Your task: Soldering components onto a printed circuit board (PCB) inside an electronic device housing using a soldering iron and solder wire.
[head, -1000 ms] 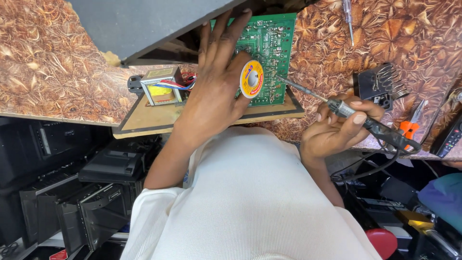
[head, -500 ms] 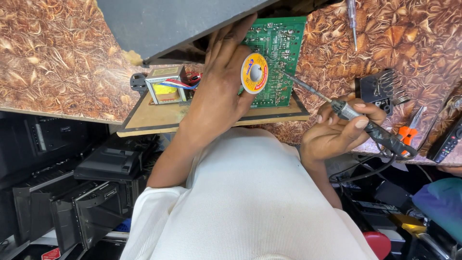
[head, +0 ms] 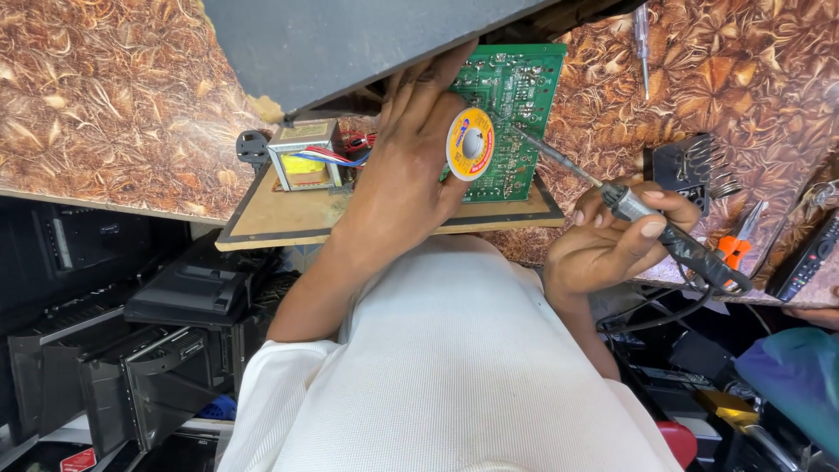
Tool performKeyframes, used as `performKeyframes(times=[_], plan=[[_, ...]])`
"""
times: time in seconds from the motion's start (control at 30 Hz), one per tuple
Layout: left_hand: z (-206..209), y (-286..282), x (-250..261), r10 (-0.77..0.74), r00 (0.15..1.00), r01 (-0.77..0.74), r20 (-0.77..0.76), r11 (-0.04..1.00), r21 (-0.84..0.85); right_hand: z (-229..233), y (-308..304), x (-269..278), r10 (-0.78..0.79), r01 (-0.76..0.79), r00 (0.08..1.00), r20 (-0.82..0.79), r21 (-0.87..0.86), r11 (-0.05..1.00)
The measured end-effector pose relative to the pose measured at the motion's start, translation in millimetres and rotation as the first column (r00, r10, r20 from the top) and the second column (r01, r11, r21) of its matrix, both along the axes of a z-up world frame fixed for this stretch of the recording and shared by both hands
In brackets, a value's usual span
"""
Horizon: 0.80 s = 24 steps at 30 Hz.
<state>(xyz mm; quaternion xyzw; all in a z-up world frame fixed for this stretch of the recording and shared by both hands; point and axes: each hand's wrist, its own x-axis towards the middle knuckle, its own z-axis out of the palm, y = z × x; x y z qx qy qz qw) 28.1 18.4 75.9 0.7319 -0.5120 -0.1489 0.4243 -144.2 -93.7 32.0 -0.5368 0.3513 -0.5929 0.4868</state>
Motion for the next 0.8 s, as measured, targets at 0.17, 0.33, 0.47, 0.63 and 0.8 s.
performKeyframes(times=[0.17,0.33,0.47,0.63,0.8], plan=[[-5.3,0.5,1.5,0.012,0.999,-0.014,0.037,0.999,0.041,-2.5,-7.1,4.4,-0.029,0.029,1.0,-0.003,-0.042,0.999],[-9.7,-2.1,4.7,0.026,0.999,-0.026,0.021,1.0,0.017,15.2,-16.4,20.1,0.007,-0.039,0.994,-0.113,-0.288,0.957],[-15.1,-7.2,6.1,0.045,0.999,-0.047,0.026,0.995,0.09,10.1,-24.6,24.2,0.038,-0.122,0.984,-0.174,-0.504,0.855],[-34.2,-2.2,4.5,-0.022,0.997,0.045,-0.07,0.935,0.351,1.5,-34.7,26.6,0.154,-0.265,0.957,-0.247,-0.515,0.816],[-49.2,5.4,4.0,-0.001,0.956,0.187,-0.292,0.772,0.607,-2.1,-54.2,15.5,0.236,-0.489,0.846,-0.478,-0.518,0.702]])
